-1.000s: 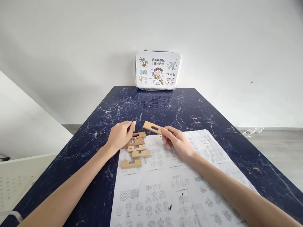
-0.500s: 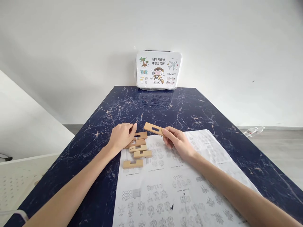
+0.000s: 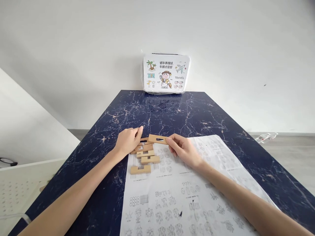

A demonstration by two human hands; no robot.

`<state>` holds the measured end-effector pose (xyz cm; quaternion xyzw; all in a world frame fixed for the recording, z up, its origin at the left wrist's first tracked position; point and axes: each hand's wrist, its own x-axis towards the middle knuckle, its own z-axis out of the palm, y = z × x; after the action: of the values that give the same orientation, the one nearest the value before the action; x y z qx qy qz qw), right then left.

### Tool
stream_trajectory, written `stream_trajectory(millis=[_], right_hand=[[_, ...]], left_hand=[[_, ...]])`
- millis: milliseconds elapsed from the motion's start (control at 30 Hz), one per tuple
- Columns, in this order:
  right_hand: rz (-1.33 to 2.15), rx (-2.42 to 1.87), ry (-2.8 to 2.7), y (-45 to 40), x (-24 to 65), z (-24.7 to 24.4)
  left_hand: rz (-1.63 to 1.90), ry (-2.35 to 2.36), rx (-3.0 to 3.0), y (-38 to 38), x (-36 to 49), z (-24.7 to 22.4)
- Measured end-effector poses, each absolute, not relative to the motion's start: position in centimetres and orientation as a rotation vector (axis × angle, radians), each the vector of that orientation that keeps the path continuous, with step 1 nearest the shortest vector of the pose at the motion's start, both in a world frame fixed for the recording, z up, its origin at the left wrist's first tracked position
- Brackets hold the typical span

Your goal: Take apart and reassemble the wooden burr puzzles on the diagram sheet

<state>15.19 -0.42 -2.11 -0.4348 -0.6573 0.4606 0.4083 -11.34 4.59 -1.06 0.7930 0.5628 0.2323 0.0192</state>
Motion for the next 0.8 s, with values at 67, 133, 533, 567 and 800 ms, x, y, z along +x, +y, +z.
stream_trajectory(millis=[67, 133, 533, 567, 800], right_hand=[[1.106, -1.132, -1.659, -0.53, 15.06, -2.14], [1.070, -1.161, -1.651, -0.59, 14.98, -2.14], [1.089, -1.181, -1.609, -0.66, 15.27, -2.16], [1.084, -1.187, -1.612, -0.66, 15.28, -2.19], [1.090, -1.179, -1.611, -0.70, 15.36, -2.23]], left_hand=[[0.702, 1.743, 2.422, 4.65, -11.38, -1.02], [0.691, 1.750, 2.395, 4.73, -11.41, -1.05], [0.845, 1.728, 2.358, 4.59, -11.57, -1.52], [0.842, 1.719, 2.365, 4.55, -11.56, -1.52], [0.966, 1.628, 2.497, 3.87, -11.49, -0.86]])
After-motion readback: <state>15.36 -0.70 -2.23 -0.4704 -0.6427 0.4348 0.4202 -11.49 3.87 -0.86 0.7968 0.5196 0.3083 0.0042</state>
